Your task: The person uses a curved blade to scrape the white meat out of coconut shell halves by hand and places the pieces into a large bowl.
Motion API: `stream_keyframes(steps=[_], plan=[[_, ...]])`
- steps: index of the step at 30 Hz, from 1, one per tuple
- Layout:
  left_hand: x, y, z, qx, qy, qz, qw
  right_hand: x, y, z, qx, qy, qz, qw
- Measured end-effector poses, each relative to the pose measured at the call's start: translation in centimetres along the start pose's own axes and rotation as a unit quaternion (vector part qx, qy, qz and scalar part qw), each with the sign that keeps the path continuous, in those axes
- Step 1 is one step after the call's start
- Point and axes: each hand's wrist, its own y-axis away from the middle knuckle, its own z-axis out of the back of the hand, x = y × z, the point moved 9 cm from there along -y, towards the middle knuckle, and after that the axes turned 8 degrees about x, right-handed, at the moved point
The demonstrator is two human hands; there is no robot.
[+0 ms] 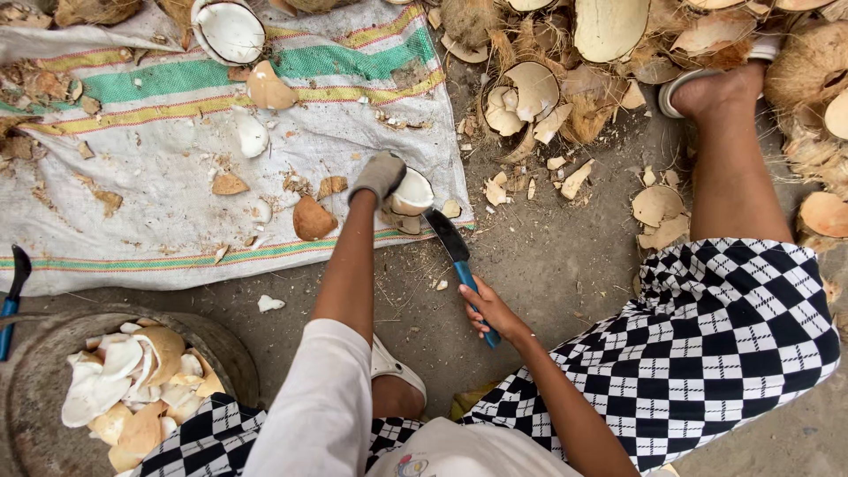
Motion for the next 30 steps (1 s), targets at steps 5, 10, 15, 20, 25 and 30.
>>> stream_keyframes(steps=[5, 10, 15, 20, 25, 30], plan=[[1.8, 2.3, 4.1, -0.082, 0.105, -0.018, 0.991, 1.1, -0.3, -2.2, 0.005, -0.020, 0.012, 1.000], [1.7, 10.1, 4.8, -0.266, 0.180, -0.201, 0.926, 5.3, 1.7, -5.6, -0.016, -0.053, -0.020, 0.998], [-0.8, 13.6, 1.3, -0.328, -0.176, -0.306, 0.876, 7.7, 1.5, -6.0, -0.055, 0.021, -0.026, 0.998], [6.9, 8.8, -0.8, -0.144, 0.249, -0.116, 0.951, 6.6, 0.0, -6.2, -0.069, 0.068, -0.007, 0.995], [7.7, 8.5, -1.6, -0.106, 0.266, -0.116, 0.951, 6.0, 0.4, -6.3, -0.102, 0.094, 0.004, 0.990], [6.4, 8.3, -2.7, 0.029, 0.100, -0.077, 0.992, 5.0, 3.9, -5.3, -0.083, 0.065, -0.049, 0.993]])
